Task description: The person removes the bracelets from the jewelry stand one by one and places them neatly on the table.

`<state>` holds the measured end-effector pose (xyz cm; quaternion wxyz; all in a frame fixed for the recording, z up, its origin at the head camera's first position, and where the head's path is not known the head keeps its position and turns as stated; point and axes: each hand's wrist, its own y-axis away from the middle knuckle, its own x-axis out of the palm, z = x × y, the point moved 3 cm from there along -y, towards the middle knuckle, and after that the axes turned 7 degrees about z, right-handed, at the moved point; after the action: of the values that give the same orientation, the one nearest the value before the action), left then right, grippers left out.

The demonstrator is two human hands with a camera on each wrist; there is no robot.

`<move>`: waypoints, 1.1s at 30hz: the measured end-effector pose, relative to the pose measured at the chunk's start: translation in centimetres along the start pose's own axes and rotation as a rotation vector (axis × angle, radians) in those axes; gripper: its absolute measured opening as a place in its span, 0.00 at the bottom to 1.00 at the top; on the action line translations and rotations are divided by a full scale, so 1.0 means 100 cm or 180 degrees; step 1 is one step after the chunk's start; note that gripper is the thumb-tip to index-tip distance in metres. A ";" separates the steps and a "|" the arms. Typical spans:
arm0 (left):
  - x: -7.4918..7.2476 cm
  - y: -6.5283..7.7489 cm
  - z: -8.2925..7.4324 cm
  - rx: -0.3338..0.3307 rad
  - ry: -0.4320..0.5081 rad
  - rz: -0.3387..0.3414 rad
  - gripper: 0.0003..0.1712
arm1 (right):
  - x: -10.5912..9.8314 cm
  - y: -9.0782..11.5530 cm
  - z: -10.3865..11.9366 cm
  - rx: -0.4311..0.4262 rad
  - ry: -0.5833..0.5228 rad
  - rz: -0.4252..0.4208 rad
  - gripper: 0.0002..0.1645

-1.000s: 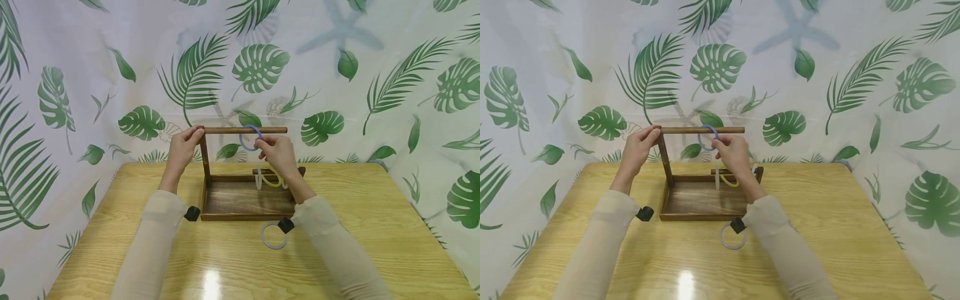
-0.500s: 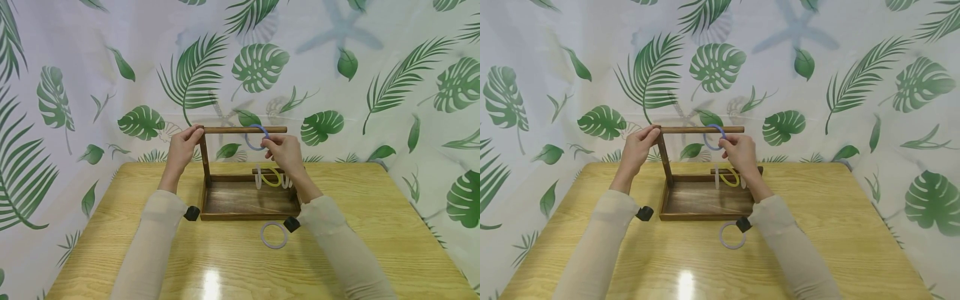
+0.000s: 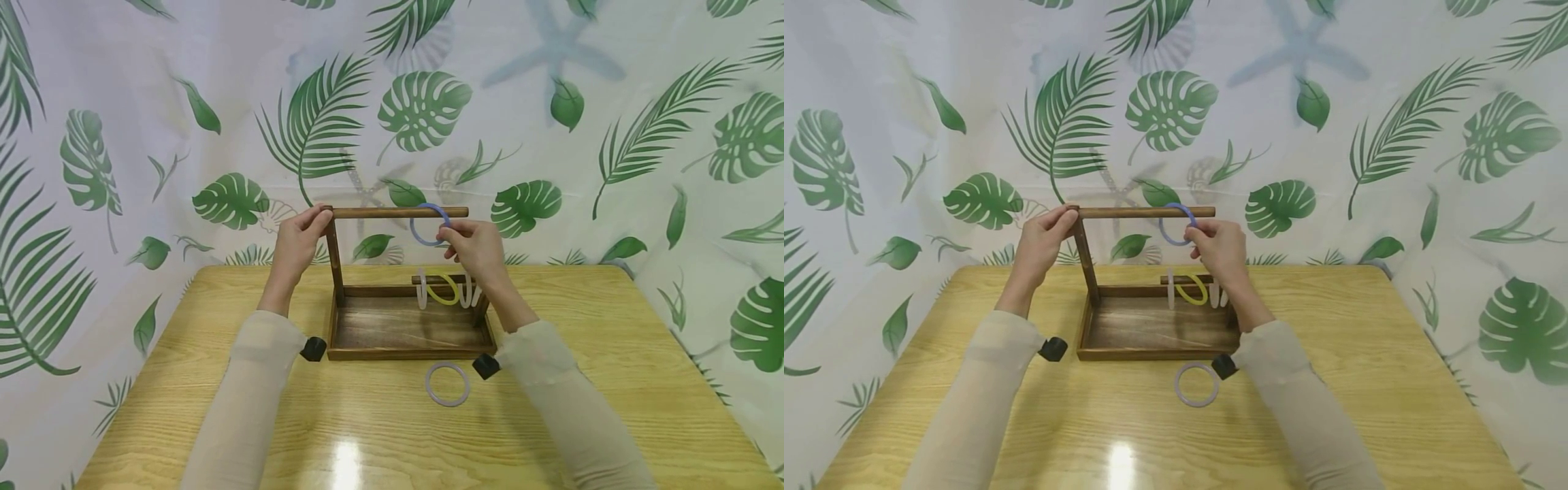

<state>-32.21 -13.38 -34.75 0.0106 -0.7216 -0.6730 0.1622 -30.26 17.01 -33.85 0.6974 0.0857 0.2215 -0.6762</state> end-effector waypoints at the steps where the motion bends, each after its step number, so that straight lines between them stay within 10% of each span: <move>1: 0.000 0.000 0.000 -0.0001 0.0003 0.0000 0.26 | -0.001 0.000 0.000 0.0000 0.0011 0.0002 0.13; 33: 0.001 0.002 -0.002 -0.0019 0.0089 0.0048 0.27 | -0.031 0.006 -0.015 0.0038 -0.0030 -0.0052 0.15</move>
<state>-31.98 -13.25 -34.60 0.0167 -0.7288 -0.6678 0.1502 -29.90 20.48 -33.95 0.6924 0.0848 0.2149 -0.6836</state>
